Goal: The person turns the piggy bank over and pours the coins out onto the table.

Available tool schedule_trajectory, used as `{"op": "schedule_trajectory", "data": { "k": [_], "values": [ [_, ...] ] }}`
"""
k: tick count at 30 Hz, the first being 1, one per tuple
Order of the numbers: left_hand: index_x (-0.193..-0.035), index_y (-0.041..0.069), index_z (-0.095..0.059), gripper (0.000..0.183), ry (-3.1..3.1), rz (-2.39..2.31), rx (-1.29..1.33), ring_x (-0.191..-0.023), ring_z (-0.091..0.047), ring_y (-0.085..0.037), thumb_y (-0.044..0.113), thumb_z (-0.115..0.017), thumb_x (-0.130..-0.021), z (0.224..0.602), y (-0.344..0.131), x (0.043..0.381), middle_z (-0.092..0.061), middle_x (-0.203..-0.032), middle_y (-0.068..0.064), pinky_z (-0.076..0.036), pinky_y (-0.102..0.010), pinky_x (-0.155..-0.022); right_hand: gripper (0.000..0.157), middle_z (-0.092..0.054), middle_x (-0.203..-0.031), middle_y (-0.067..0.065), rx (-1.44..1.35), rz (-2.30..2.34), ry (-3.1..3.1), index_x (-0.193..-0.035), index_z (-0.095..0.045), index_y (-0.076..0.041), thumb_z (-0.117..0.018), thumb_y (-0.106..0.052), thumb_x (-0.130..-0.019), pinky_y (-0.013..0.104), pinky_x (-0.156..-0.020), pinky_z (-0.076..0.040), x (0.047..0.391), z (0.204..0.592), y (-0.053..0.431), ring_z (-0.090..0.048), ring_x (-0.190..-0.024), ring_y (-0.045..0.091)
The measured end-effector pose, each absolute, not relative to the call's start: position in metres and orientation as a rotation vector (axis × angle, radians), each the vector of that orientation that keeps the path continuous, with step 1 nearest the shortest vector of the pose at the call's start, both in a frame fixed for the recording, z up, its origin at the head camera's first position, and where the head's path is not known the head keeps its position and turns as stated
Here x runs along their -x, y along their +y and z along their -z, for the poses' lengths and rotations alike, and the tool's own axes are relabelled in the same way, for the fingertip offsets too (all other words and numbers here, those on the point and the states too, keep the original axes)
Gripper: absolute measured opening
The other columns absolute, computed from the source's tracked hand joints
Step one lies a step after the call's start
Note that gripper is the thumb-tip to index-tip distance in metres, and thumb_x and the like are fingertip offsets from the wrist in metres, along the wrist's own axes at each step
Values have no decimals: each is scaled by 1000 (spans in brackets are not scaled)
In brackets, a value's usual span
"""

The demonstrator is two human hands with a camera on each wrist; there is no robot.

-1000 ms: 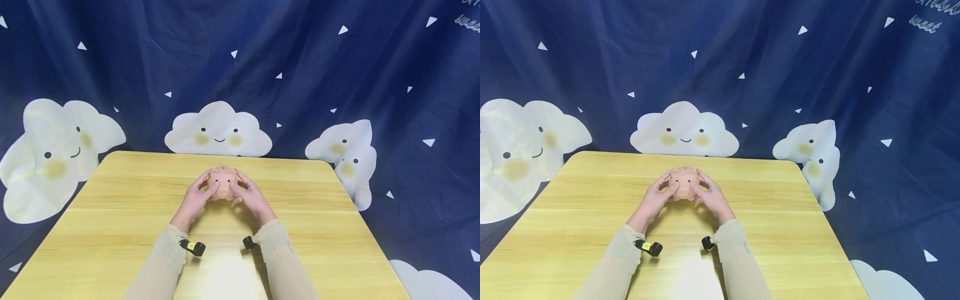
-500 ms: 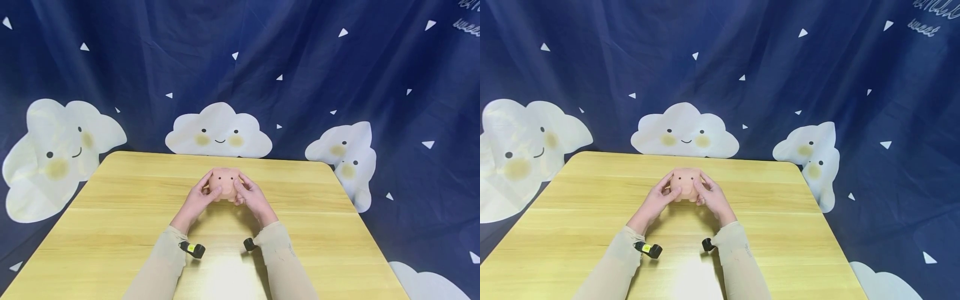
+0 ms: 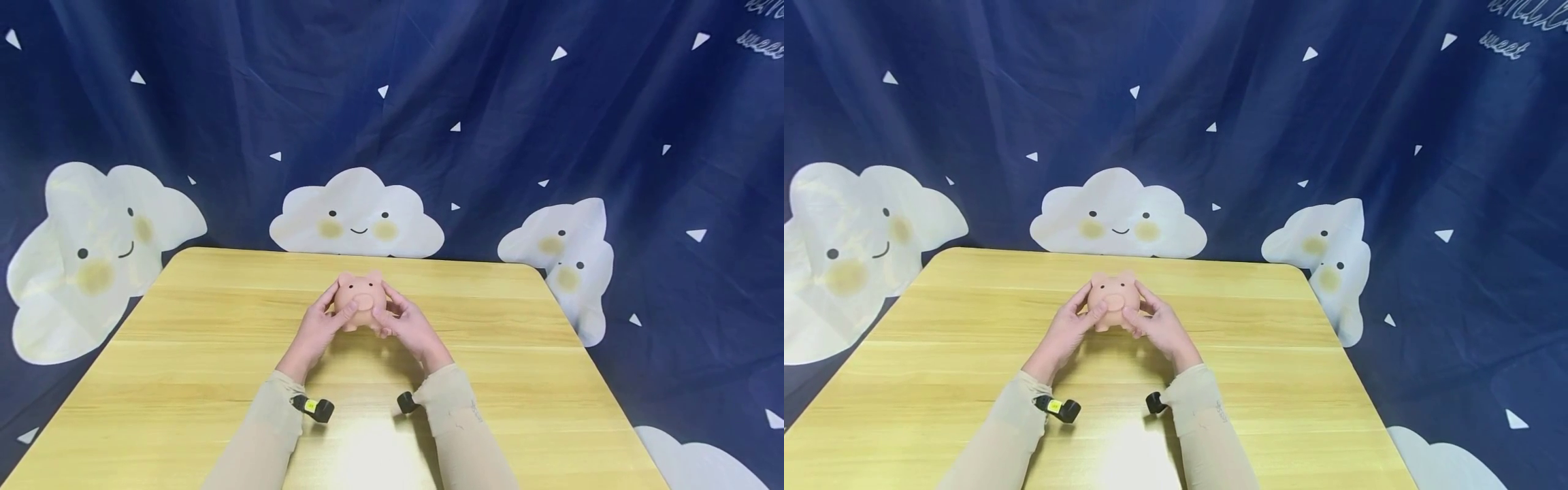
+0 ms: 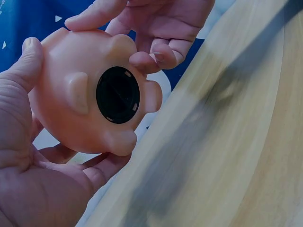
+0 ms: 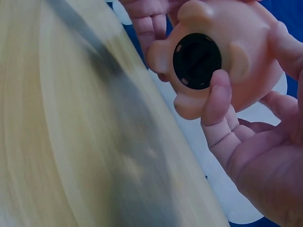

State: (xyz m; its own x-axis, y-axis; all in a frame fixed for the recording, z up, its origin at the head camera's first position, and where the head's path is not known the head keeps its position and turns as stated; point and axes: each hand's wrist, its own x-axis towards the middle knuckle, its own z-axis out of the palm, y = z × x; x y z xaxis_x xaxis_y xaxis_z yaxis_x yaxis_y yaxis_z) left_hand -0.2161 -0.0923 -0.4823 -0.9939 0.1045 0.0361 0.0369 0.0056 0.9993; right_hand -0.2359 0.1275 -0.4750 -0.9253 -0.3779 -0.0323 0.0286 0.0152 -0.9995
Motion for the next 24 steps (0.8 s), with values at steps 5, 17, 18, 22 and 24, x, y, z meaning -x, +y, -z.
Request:
{"op": "schedule_trajectory", "data": {
  "k": [5, 17, 18, 22, 24],
  "values": [
    [-171, 30, -26, 82, 2185, -2207, -167, -139, -59, -41, 36, -72, -104, 482, -91, 217, -29, -177, -7, -60, -23, -93, 86, -56, -155, 25, 448, 1938, 2089, -170, -30, -28, -78, -27, -100, 23, -86, -58, 235, 476, 128, -68, -104, 13],
    [-167, 36, -38, 77, 2356, -2127, -384, -127, -64, -35, 28, -77, -101, 476, -92, 215, -32, -176, 6, -63, -26, -92, 83, -57, -155, 24, 478, 1956, 2148, -170, -31, -26, -77, -30, -100, 29, -99, -58, 234, 476, 127, -65, -121, 23],
    [-167, 37, -38, 83, 2362, -2110, -394, -128, -63, -35, 27, -81, -97, 476, -93, 216, -33, -175, 5, -62, -26, -93, 82, -57, -155, 23, 488, 1960, 2152, -170, -33, -27, -77, -32, -101, 29, -100, -58, 234, 476, 127, -64, -125, 26],
    [-167, 38, -35, 104, 2327, -2083, -413, -132, -59, -33, 19, -94, -84, 477, -96, 217, -37, -173, -2, -60, -26, -95, 76, -54, -160, 16, 562, 1997, 2155, -169, -34, -30, -73, -30, -103, 29, -104, -57, 233, 476, 125, -62, -134, 31],
    [-167, 40, -35, 107, 2300, -2084, -408, -131, -59, -33, 17, -96, -82, 476, -97, 217, -40, -170, -6, -60, -27, -95, 76, -50, -164, 12, 615, 2006, 2158, -169, -32, -33, -72, -30, -104, 28, -105, -56, 231, 475, 124, -60, -138, 32]
  ]
}}
